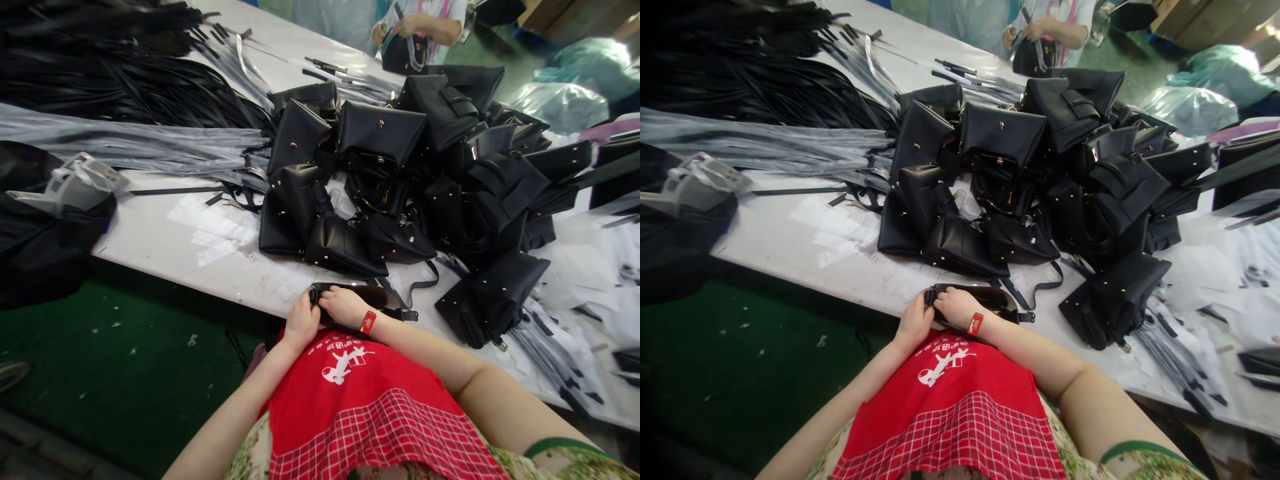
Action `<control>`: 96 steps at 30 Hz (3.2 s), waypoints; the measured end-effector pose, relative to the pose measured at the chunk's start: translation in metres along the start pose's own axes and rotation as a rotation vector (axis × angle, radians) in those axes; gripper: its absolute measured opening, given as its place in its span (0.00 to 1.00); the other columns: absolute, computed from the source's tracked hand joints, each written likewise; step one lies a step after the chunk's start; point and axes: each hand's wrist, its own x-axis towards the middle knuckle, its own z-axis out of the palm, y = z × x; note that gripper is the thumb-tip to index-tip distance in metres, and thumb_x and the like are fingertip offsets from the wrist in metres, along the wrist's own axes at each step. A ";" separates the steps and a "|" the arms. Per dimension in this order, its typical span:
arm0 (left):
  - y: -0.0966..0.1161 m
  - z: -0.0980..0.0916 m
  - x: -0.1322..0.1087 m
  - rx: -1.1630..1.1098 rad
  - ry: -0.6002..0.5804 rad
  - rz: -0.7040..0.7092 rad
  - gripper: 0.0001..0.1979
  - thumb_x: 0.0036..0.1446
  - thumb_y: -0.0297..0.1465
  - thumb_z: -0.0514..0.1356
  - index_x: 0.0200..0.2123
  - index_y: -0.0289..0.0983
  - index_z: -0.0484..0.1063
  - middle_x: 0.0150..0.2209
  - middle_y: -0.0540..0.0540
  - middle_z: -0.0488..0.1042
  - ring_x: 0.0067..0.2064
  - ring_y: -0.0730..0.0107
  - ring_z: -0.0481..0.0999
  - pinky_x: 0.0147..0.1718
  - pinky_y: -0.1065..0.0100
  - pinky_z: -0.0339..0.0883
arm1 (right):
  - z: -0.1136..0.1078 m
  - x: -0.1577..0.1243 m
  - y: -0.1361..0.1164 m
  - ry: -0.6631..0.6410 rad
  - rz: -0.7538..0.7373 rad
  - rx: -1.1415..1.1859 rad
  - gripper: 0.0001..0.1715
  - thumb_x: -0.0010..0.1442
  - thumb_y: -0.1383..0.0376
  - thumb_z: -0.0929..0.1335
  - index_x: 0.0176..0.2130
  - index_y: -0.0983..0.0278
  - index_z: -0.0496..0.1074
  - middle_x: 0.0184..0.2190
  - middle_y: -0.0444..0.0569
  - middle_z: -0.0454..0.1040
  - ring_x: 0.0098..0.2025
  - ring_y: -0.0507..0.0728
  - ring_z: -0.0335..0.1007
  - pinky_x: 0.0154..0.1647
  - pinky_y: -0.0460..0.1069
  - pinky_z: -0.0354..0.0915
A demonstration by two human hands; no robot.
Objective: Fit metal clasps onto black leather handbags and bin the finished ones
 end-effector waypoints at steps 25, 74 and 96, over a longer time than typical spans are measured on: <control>0.066 -0.057 -0.007 -0.072 0.009 0.208 0.15 0.62 0.34 0.51 0.48 0.36 0.70 0.29 0.48 0.74 0.30 0.69 0.74 0.32 0.68 0.68 | -0.027 -0.135 0.021 0.206 0.186 1.884 0.31 0.51 0.65 0.66 0.56 0.65 0.67 0.53 0.55 0.71 0.57 0.62 0.65 0.61 0.59 0.55; 0.125 -0.048 0.025 0.064 -0.625 0.186 0.10 0.59 0.34 0.55 0.27 0.37 0.68 0.27 0.49 0.73 0.29 0.71 0.71 0.28 0.70 0.66 | -0.008 -0.116 0.031 0.240 0.189 1.507 0.17 0.55 0.56 0.70 0.41 0.65 0.78 0.36 0.46 0.78 0.37 0.55 0.72 0.40 0.48 0.65; 0.117 -0.038 0.034 0.196 -0.372 0.349 0.06 0.57 0.33 0.60 0.36 0.39 0.76 0.33 0.49 0.75 0.33 0.71 0.73 0.32 0.71 0.67 | -0.012 -0.114 0.027 0.264 0.197 1.494 0.17 0.55 0.58 0.70 0.43 0.63 0.77 0.41 0.47 0.78 0.42 0.57 0.74 0.47 0.50 0.66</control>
